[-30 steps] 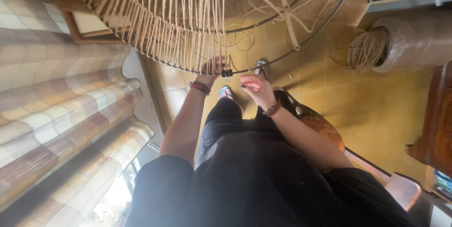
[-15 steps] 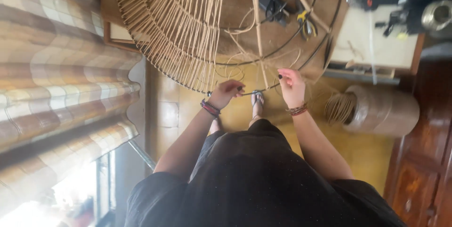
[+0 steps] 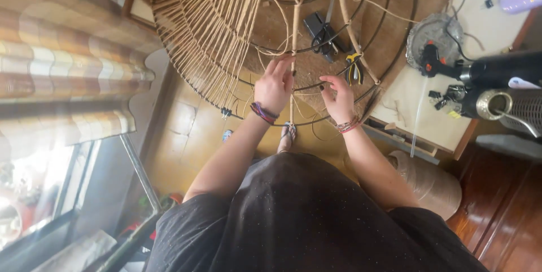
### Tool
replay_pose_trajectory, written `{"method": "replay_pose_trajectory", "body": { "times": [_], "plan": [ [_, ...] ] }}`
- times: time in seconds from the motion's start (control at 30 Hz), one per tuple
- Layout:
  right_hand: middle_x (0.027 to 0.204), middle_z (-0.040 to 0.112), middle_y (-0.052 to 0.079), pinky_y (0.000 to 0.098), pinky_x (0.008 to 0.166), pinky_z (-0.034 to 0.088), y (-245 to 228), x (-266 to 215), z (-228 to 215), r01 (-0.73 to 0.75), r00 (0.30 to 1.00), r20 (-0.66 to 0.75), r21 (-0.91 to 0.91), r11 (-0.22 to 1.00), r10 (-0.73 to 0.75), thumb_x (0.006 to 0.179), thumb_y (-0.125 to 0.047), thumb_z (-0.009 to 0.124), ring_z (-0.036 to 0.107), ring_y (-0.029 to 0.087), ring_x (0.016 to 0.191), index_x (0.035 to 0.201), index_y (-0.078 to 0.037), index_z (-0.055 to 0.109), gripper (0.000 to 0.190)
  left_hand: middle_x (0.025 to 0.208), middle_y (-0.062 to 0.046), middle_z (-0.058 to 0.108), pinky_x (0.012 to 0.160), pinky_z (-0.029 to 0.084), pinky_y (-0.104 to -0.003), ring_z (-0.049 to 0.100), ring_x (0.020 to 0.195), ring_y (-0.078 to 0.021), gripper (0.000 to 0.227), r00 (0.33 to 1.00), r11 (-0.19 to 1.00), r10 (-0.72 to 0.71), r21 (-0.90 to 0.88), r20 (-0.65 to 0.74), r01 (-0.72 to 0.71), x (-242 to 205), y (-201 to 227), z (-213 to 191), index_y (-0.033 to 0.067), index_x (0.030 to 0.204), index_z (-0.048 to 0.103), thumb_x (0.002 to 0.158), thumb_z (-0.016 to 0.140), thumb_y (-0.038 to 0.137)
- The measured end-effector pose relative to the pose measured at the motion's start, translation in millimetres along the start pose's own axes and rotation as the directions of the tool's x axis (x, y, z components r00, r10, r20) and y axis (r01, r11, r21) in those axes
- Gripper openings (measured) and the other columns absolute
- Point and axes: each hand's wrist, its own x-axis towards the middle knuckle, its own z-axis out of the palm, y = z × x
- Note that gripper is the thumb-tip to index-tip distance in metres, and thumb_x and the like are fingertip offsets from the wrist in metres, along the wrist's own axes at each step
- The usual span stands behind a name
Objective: Weaving wicker or rattan strands through a circular frame to construct a chair seat.
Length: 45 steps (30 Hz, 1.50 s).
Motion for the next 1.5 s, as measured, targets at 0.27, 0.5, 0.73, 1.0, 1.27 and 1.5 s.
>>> {"method": "replay_pose_trajectory", "body": {
  "times": [0.27, 0.5, 0.73, 1.0, 1.27, 1.5],
  "plan": [
    [0.095, 0.074, 0.003, 0.0479, 0.08, 0.06, -0.4, -17.7, -2.6, 0.203, 0.827, 0.543, -0.53, 0.823, 0.146, 0.094, -0.025, 0.062, 0.075, 0.031, 0.089, 0.124, -0.025, 0.065, 0.031, 0.095, 0.003, 0.074, 0.069, 0.062, -0.038, 0.075, 0.087, -0.0253, 0.03, 0.987, 0.979, 0.137, 0.161, -0.085, -0.122, 27.2, -39.6, -22.6, 0.026, 0.109, 0.076, 0.089, 0.062, 0.008],
    [0.091, 0.076, 0.016, 0.0467, 0.079, 0.058, -12.4, -35.5, -9.0, -0.06, 0.753, 0.626, -0.244, 0.968, 0.204, 0.1, -0.015, 0.054, 0.073, 0.039, 0.092, 0.114, -0.012, 0.073, 0.024, 0.074, 0.003, 0.071, 0.068, 0.06, -0.037, 0.073, 0.072, -0.0256, 0.022, 0.981, 0.997, -0.056, 0.049, -0.186, 0.067, -22.2, -65.4, -56.0, 0.0261, 0.108, 0.073, 0.093, 0.065, 0.013],
    [0.059, 0.027, -0.005, 0.02, 0.027, 0.025, 47.2, -29.8, -5.3, -0.801, 0.596, 0.678, 0.462, 0.381, 0.43, 0.109, -0.024, 0.045, 0.034, 0.007, 0.027, 0.117, -0.009, 0.063, 0.025, 0.094, -0.002, 0.072, 0.092, 0.052, -0.047, 0.069, 0.1, -0.0322, 0.03, 0.72, 0.791, -0.594, 0.098, 0.359, 0.604, -127.8, -109.3, 29.7, 0.0252, 0.112, 0.064, 0.1, 0.047, 0.048],
    [0.061, 0.04, 0.001, 0.0166, 0.031, 0.027, 22.2, -50.5, 4.9, -0.707, 0.659, 0.614, 0.309, 0.636, 0.434, 0.107, -0.013, 0.047, 0.041, 0.006, 0.034, 0.111, -0.004, 0.065, 0.02, 0.06, -0.008, 0.061, 0.045, 0.057, -0.026, 0.068, 0.049, -0.019, 0.027, 0.749, 0.347, -0.37, -0.667, 0.549, 0.66, -129.6, -48.3, 49.6, 0.0071, 0.117, 0.063, 0.103, 0.04, 0.013],
    [0.081, 0.068, 0.008, 0.0257, 0.049, 0.048, -49.0, -34.6, -34.7, -0.299, 0.852, 0.45, -0.004, 0.954, 0.269, 0.1, 0.002, 0.05, 0.063, 0.015, 0.051, 0.133, -0.016, 0.067, 0.041, 0.06, 0.008, 0.071, 0.051, 0.065, -0.027, 0.075, 0.056, -0.0115, 0.03, 0.739, 0.636, -0.433, -0.406, 0.517, 0.656, -119.0, 19.6, 6.2, 0.0297, 0.121, 0.061, 0.1, 0.042, 0.019],
    [0.074, 0.061, 0.0, 0.0325, 0.074, 0.048, -4.7, -53.7, -2.8, -0.426, 0.627, 0.613, -0.246, 0.871, 0.48, 0.104, -0.033, 0.041, 0.065, 0.018, 0.076, 0.103, -0.015, 0.06, 0.027, 0.07, -0.021, 0.07, 0.071, 0.063, -0.053, 0.07, 0.071, -0.0458, 0.033, 0.937, 0.982, -0.05, -0.153, 0.346, 0.109, -108.0, 67.9, 23.2, 0.0167, 0.13, 0.06, 0.104, 0.045, 0.031]
  ]
}}
